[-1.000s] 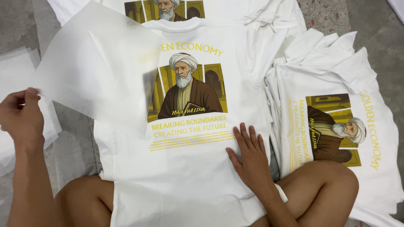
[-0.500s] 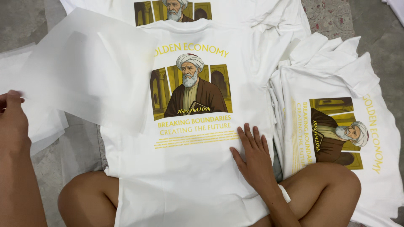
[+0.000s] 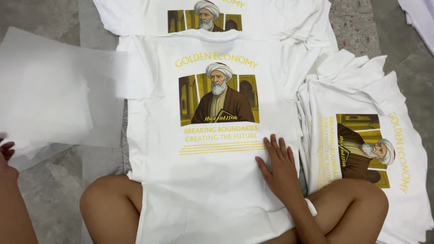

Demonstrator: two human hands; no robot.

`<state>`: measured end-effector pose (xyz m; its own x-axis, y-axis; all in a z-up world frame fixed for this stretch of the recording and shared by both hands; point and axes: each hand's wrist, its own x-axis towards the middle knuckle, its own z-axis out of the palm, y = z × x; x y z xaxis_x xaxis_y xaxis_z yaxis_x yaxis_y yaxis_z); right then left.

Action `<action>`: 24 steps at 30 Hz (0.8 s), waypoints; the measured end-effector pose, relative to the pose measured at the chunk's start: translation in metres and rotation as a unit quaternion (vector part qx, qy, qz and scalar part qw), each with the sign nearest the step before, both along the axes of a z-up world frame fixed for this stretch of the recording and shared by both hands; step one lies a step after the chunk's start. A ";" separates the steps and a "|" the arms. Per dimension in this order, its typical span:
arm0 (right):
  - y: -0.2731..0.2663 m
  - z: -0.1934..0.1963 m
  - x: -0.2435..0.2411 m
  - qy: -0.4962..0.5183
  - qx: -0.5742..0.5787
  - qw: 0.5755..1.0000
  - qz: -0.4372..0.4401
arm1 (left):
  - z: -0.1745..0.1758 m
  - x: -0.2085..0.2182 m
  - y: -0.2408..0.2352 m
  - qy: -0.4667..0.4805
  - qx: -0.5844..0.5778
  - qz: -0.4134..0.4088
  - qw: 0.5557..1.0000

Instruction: The person sits on a mat and peels the clear transfer paper backing off of printed designs on white t-shirts. They handle the shirts one at a time, smooth the design, peel the backing, and place the finished shirts into a stack.

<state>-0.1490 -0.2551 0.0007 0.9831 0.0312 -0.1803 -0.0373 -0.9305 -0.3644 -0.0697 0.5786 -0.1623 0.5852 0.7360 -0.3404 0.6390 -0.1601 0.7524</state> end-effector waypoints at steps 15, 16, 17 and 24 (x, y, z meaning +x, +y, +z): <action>-0.032 0.013 0.014 -0.019 0.088 0.976 -0.200 | 0.296 -0.080 -0.416 0.033 0.066 -0.232 0.970; -0.033 0.011 0.020 -0.023 0.089 0.976 -0.198 | 0.272 -0.075 -0.425 0.029 0.066 -0.230 0.971; -0.033 0.010 0.027 -0.013 0.074 0.972 -0.223 | 0.248 -0.069 -0.434 0.020 0.074 -0.310 0.948; -0.067 -0.039 0.054 -0.049 0.079 0.950 -0.299 | 0.201 -0.061 -0.474 0.012 0.030 -0.287 0.957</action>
